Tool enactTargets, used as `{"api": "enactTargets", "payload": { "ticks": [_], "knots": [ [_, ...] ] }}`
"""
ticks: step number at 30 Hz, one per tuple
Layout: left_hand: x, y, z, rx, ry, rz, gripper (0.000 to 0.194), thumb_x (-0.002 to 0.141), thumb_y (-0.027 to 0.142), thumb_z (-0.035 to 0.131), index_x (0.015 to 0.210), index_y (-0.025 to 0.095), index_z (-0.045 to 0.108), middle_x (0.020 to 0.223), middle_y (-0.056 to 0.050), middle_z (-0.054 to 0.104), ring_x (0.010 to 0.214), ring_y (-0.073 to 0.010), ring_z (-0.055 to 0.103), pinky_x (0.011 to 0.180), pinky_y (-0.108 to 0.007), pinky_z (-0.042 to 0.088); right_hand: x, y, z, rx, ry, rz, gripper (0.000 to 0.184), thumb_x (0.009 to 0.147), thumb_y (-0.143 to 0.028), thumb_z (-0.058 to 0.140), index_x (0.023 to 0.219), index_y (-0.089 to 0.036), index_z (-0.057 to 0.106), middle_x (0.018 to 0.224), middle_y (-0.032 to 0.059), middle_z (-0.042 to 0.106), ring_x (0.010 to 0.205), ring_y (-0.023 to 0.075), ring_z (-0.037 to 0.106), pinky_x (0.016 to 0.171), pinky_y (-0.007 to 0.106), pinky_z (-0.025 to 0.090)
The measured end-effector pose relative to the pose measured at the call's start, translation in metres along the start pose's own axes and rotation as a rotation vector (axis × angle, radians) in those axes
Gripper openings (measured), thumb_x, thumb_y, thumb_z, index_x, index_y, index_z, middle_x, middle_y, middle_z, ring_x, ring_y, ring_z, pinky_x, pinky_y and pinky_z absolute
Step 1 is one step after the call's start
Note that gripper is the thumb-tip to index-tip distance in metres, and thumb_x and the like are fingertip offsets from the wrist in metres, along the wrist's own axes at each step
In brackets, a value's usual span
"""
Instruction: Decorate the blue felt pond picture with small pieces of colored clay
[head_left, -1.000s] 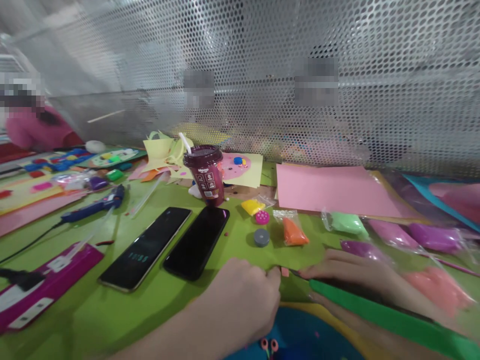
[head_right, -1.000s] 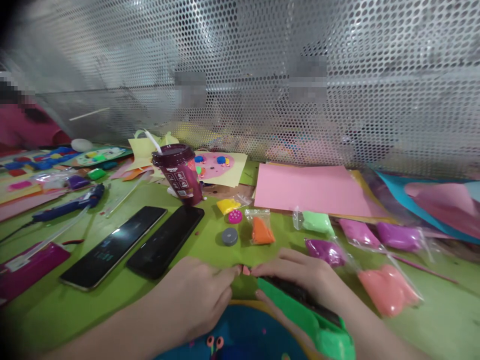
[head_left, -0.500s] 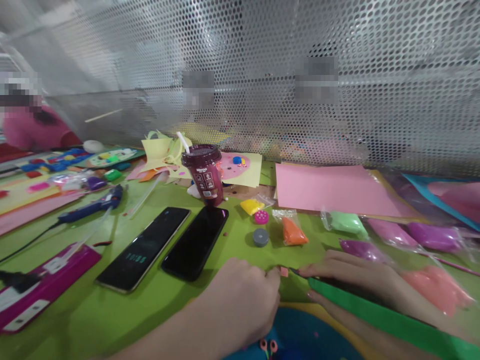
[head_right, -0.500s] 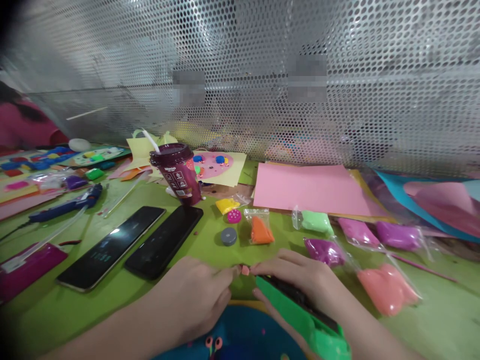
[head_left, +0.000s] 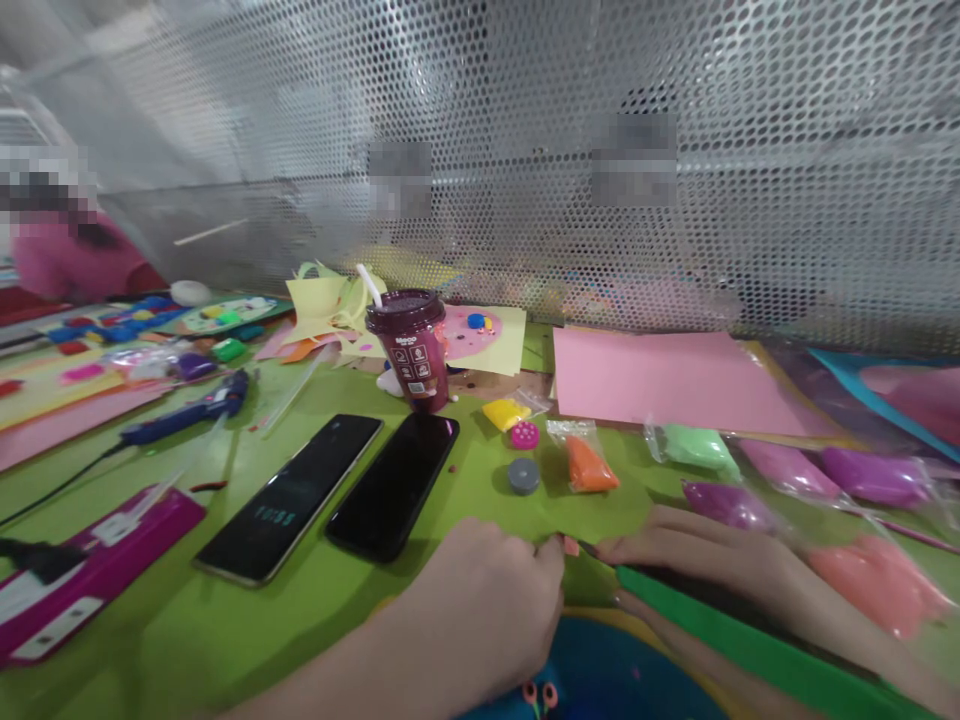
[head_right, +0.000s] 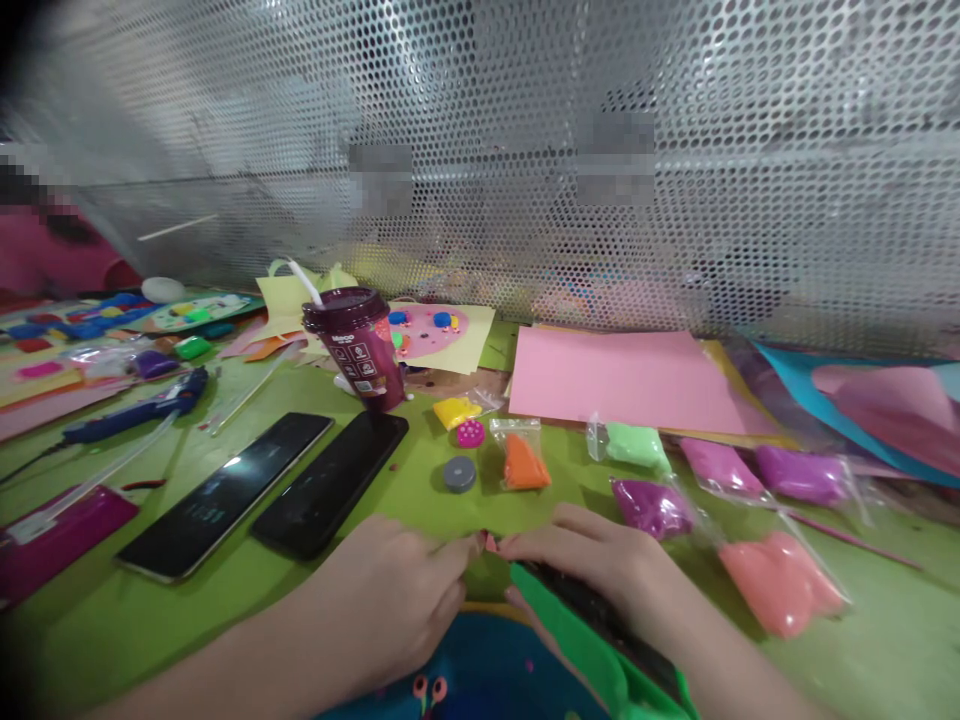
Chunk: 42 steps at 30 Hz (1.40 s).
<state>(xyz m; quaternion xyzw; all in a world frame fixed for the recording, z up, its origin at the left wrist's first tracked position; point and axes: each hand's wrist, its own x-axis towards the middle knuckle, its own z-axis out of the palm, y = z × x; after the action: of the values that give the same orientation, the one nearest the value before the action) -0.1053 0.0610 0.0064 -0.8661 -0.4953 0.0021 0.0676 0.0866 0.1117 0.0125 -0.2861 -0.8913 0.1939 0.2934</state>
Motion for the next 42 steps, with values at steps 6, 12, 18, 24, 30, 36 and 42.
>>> {"api": "enactTargets", "payload": {
  "ticks": [6, 12, 18, 24, 30, 36, 42],
  "knots": [
    [0.001, -0.001, -0.003, -0.008, -0.056, 0.016, 0.028, 0.077, 0.014, 0.046, 0.102, 0.013, 0.060, 0.054, -0.003, 0.062, 0.039, -0.0196, 0.056, 0.033, -0.026, 0.033, -0.001, 0.006, -0.004, 0.138, -0.056, -0.031, 0.016, 0.086, -0.027, 0.053, 0.094, -0.026, 0.067, 0.080, 0.0018, 0.062, 0.071, 0.0123, 0.063, 0.063, 0.020, 0.049],
    [0.001, -0.001, -0.004, -0.005, -0.047, 0.012, 0.028, 0.077, 0.015, 0.046, 0.101, 0.014, 0.060, 0.055, -0.003, 0.062, 0.038, -0.0209, 0.056, 0.032, -0.028, 0.032, -0.001, 0.007, -0.006, 0.157, -0.086, -0.018, 0.021, 0.085, -0.021, 0.050, 0.096, -0.026, 0.067, 0.081, 0.0013, 0.063, 0.073, 0.0124, 0.063, 0.064, 0.020, 0.048],
    [0.001, 0.000, -0.003, -0.004, -0.051, 0.036, 0.025, 0.078, 0.014, 0.047, 0.100, 0.014, 0.060, 0.055, -0.002, 0.061, 0.039, -0.0196, 0.055, 0.032, -0.027, 0.031, -0.004, 0.013, -0.007, 0.173, -0.117, -0.017, 0.029, 0.082, -0.014, 0.049, 0.100, -0.030, 0.066, 0.084, 0.0004, 0.061, 0.076, 0.0114, 0.062, 0.067, 0.019, 0.046],
    [0.002, -0.002, -0.004, -0.022, -0.047, 0.047, 0.021, 0.077, 0.013, 0.047, 0.093, 0.015, 0.060, 0.059, -0.002, 0.062, 0.040, -0.0191, 0.056, 0.032, -0.027, 0.031, -0.005, 0.015, -0.007, 0.227, -0.136, -0.015, 0.040, 0.080, -0.007, 0.044, 0.103, -0.033, 0.064, 0.087, -0.0011, 0.061, 0.080, 0.0106, 0.062, 0.070, 0.018, 0.045],
    [0.000, 0.000, -0.003, -0.010, -0.010, 0.036, 0.025, 0.076, 0.013, 0.047, 0.098, 0.014, 0.060, 0.054, -0.001, 0.061, 0.038, -0.0197, 0.055, 0.031, -0.028, 0.033, -0.005, 0.013, -0.007, 0.196, -0.134, 0.009, 0.035, 0.083, -0.012, 0.043, 0.101, -0.032, 0.065, 0.087, 0.0002, 0.061, 0.080, 0.0128, 0.062, 0.068, 0.020, 0.047],
    [0.001, -0.001, -0.002, 0.029, 0.000, 0.047, 0.027, 0.076, 0.013, 0.049, 0.100, 0.013, 0.062, 0.053, -0.001, 0.060, 0.035, -0.0185, 0.053, 0.030, -0.027, 0.031, -0.005, 0.011, -0.003, 0.128, -0.078, 0.003, 0.019, 0.088, -0.034, 0.050, 0.097, -0.030, 0.067, 0.080, 0.0009, 0.061, 0.071, 0.0130, 0.063, 0.063, 0.021, 0.048],
    [0.001, -0.001, -0.003, 0.013, -0.025, 0.038, 0.030, 0.076, 0.012, 0.047, 0.103, 0.011, 0.060, 0.054, -0.003, 0.061, 0.037, -0.0186, 0.055, 0.032, -0.025, 0.032, -0.003, 0.008, -0.003, 0.131, -0.053, 0.005, 0.017, 0.086, -0.030, 0.052, 0.095, -0.028, 0.067, 0.083, 0.0009, 0.064, 0.076, 0.0146, 0.064, 0.064, 0.022, 0.051]
  ]
}}
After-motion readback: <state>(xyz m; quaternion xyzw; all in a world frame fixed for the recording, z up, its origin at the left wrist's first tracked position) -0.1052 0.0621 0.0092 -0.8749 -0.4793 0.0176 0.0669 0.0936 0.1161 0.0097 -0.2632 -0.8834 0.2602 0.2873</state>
